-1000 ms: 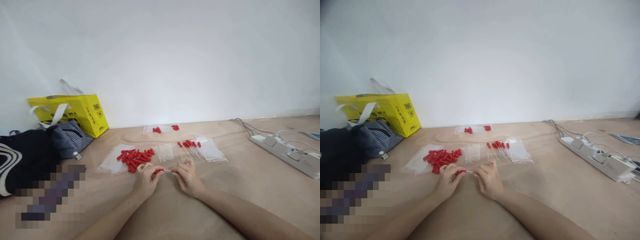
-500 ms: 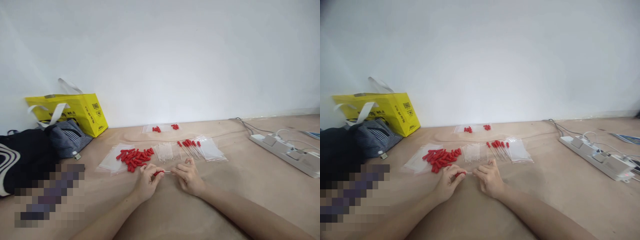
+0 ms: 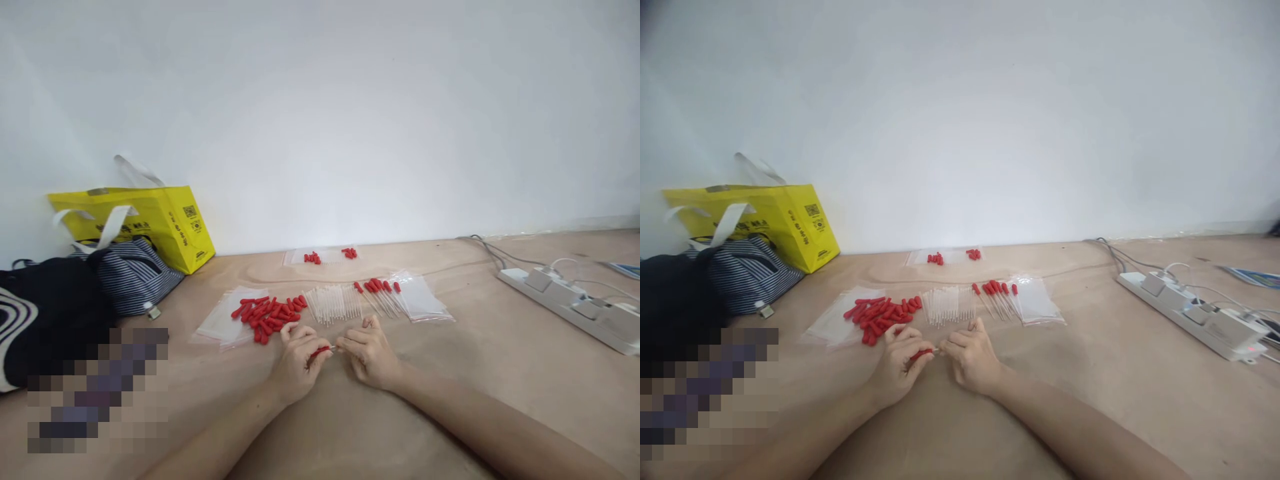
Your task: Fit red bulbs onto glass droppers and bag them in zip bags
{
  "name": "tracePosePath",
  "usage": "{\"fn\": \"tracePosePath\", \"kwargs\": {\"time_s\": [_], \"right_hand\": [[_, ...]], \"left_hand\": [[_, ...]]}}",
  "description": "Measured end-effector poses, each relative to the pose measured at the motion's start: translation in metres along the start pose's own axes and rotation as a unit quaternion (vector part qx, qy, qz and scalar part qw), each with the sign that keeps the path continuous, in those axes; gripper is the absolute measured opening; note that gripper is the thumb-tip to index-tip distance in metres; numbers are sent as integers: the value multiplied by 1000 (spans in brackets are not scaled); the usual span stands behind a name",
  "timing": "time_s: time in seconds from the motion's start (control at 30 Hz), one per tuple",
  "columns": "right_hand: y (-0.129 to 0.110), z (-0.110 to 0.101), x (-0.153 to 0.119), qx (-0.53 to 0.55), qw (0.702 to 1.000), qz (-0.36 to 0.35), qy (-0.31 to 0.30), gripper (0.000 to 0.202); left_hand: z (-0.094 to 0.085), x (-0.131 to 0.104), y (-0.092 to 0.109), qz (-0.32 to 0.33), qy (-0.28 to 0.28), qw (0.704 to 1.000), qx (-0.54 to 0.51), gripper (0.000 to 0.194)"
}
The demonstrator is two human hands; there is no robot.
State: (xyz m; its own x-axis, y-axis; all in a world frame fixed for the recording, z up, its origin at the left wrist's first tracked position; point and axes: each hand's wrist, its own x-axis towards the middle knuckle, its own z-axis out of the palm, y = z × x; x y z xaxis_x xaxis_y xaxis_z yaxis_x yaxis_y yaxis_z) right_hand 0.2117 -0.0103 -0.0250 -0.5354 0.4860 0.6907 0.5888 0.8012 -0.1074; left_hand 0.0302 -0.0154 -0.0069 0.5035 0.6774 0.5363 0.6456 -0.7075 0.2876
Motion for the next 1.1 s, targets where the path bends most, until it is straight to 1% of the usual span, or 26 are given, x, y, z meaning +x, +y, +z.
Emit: {"fn": "tracePosePath", "kwargs": {"time_s": [0.1, 0.27, 0.43, 0.63, 0.87, 1.03, 1.1], "right_hand": [[3, -2, 3, 1, 1000, 9, -13, 19], [7, -4, 4, -12, 1000, 24, -7, 17], [6, -2, 2, -32, 999, 16, -5, 18], [1, 6, 2, -15, 999, 35, 6, 19], [4, 4, 4, -18, 998, 54, -22, 19], [8, -2, 5, -71, 995, 35, -60, 15], [13, -4, 4, -84, 993, 40, -69, 16]], "left_hand": [[-2, 0, -5, -6, -11, 1000, 6, 10], [-6, -1, -13, -30, 11, 999, 31, 10], [-5, -3, -12, -26, 5, 999, 35, 5], [-1, -2, -9, -65, -17, 998, 0, 5], [2, 0, -15, -124, -20, 992, -30, 8], [2, -3, -20, -114, -16, 993, 14, 13], [-1, -3, -22, -113, -4, 993, 42, 20]]}}
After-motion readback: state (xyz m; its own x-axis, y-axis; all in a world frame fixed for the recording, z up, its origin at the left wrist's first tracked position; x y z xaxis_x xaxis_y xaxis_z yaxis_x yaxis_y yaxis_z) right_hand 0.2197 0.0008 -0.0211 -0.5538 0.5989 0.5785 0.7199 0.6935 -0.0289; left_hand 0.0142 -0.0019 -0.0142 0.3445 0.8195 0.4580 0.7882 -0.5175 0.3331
